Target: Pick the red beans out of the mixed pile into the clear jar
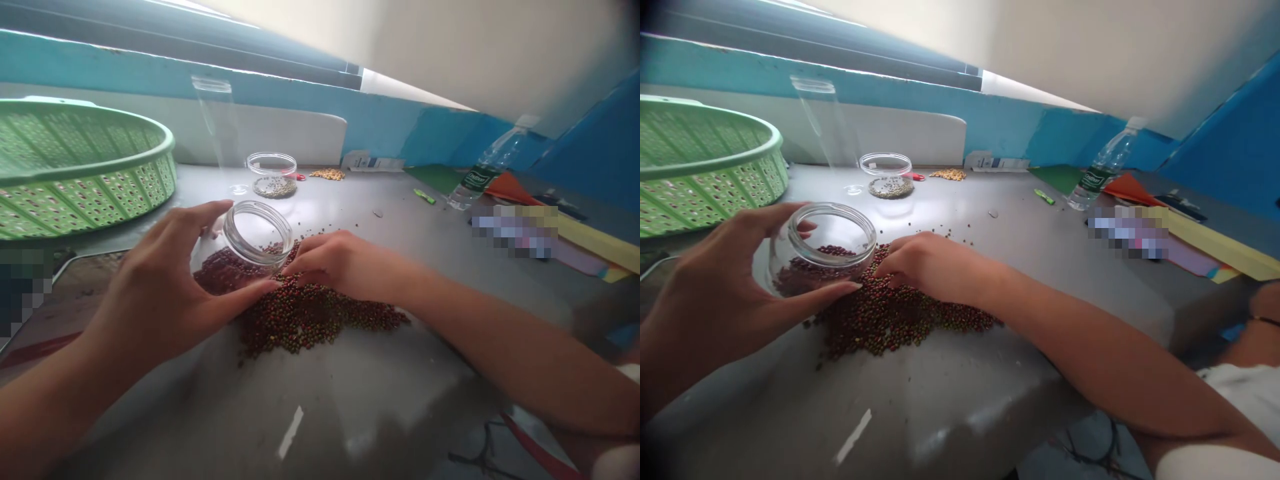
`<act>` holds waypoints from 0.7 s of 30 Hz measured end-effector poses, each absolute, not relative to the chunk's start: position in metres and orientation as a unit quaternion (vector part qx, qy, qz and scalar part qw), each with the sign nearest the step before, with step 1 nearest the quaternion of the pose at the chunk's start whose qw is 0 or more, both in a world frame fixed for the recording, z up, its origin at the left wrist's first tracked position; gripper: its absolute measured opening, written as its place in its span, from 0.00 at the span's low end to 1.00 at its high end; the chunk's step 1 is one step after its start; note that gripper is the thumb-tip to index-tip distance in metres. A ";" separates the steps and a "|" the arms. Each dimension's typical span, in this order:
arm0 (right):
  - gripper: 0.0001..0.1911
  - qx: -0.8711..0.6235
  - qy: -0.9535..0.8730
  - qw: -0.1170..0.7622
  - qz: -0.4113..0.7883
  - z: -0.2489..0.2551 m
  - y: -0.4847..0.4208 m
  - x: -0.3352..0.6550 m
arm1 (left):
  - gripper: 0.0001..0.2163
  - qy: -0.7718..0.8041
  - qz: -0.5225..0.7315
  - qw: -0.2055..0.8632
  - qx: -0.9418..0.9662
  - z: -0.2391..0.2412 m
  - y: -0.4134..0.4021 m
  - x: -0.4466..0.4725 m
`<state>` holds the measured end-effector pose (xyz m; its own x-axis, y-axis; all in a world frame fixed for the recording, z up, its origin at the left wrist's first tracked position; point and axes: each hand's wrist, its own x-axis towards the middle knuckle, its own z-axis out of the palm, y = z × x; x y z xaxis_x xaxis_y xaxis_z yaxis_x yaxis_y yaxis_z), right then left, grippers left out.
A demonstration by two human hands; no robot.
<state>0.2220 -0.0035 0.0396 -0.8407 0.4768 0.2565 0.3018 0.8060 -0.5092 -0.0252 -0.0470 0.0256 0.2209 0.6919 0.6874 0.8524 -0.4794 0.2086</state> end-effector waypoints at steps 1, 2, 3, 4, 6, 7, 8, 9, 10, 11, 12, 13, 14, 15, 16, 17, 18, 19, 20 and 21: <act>0.12 -0.192 -0.937 0.177 0.231 0.039 -0.005 0.219 | 0.40 -0.497 -0.376 0.106 -0.774 0.026 -0.047 -0.025; 0.12 -0.180 -0.944 0.161 0.225 0.039 -0.006 0.216 | 0.40 -0.495 -0.377 0.107 -0.775 0.026 -0.047 -0.025; 0.12 -0.171 -0.951 0.142 0.214 0.040 -0.007 0.213 | 0.39 -0.493 -0.377 0.108 -0.777 0.026 -0.047 -0.025; 0.12 -0.166 -0.957 0.124 0.202 0.040 -0.008 0.211 | 0.39 -0.490 -0.377 0.110 -0.779 0.026 -0.047 -0.025; 0.12 -0.166 -0.964 0.099 0.183 0.040 -0.010 0.208 | 0.39 -0.488 -0.376 0.112 -0.780 0.026 -0.047 -0.025; 0.12 -0.169 -0.965 0.092 0.180 0.040 -0.011 0.207 | 0.39 -0.489 -0.374 0.112 -0.780 0.026 -0.047 -0.025; 0.12 -0.174 -0.964 0.091 0.180 0.039 -0.011 0.207 | 0.39 -0.491 -0.374 0.112 -0.779 0.026 -0.047 -0.024; 0.12 -0.181 -0.962 0.096 0.181 0.038 -0.011 0.207 | 0.39 -0.492 -0.373 0.112 -0.779 0.026 -0.048 -0.024; 0.12 -0.188 -0.959 0.104 0.183 0.037 -0.010 0.207 | 0.39 -0.493 -0.373 0.111 -0.778 0.026 -0.048 -0.024; 0.11 -0.195 -0.956 0.113 0.186 0.035 -0.009 0.208 | 0.39 -0.493 -0.373 0.111 -0.778 0.026 -0.048 -0.025; 0.10 -0.203 -0.953 0.124 0.187 0.034 -0.008 0.208 | 0.39 -0.492 -0.372 0.110 -0.779 0.026 -0.048 -0.025; 0.10 -0.212 -0.949 0.136 0.189 0.034 -0.008 0.209 | 0.39 -0.491 -0.373 0.110 -0.780 0.026 -0.048 -0.025; 0.09 -0.223 -0.944 0.150 0.192 0.033 -0.007 0.211 | 0.39 -0.490 -0.373 0.110 -0.780 0.026 -0.048 -0.025; 0.08 -0.237 -0.936 0.165 0.201 0.034 -0.006 0.212 | 0.39 -0.490 -0.373 0.109 -0.780 0.026 -0.048 -0.025; 0.07 -0.256 -0.923 0.182 0.222 0.034 -0.006 0.213 | 0.39 -0.491 -0.375 0.110 -0.779 0.026 -0.048 -0.025; 0.06 -0.283 -0.900 0.202 0.261 0.035 -0.006 0.215 | 0.39 -0.492 -0.375 0.110 -0.778 0.026 -0.048 -0.025; 0.05 -0.314 -0.866 0.222 0.320 0.036 -0.006 0.216 | 0.39 -0.494 -0.376 0.111 -0.776 0.026 -0.048 -0.025; 0.03 -0.343 -0.818 0.240 0.395 0.036 -0.006 0.218 | 0.39 -0.496 -0.375 0.111 -0.775 0.026 -0.048 -0.025; 0.02 -0.363 -0.757 0.256 0.479 0.036 -0.006 0.219 | 0.39 -0.498 -0.373 0.111 -0.775 0.025 -0.047 -0.025; 0.02 -0.372 -0.688 0.268 0.563 0.035 -0.005 0.220 | 0.39 -0.499 -0.370 0.111 -0.776 0.025 -0.047 -0.025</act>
<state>0.2198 -0.0049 0.0353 -0.5786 0.8141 -0.0497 0.2101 0.0899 -0.9735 -0.0249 -0.0472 0.0250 0.2276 0.6915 0.6856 0.8563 -0.4774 0.1972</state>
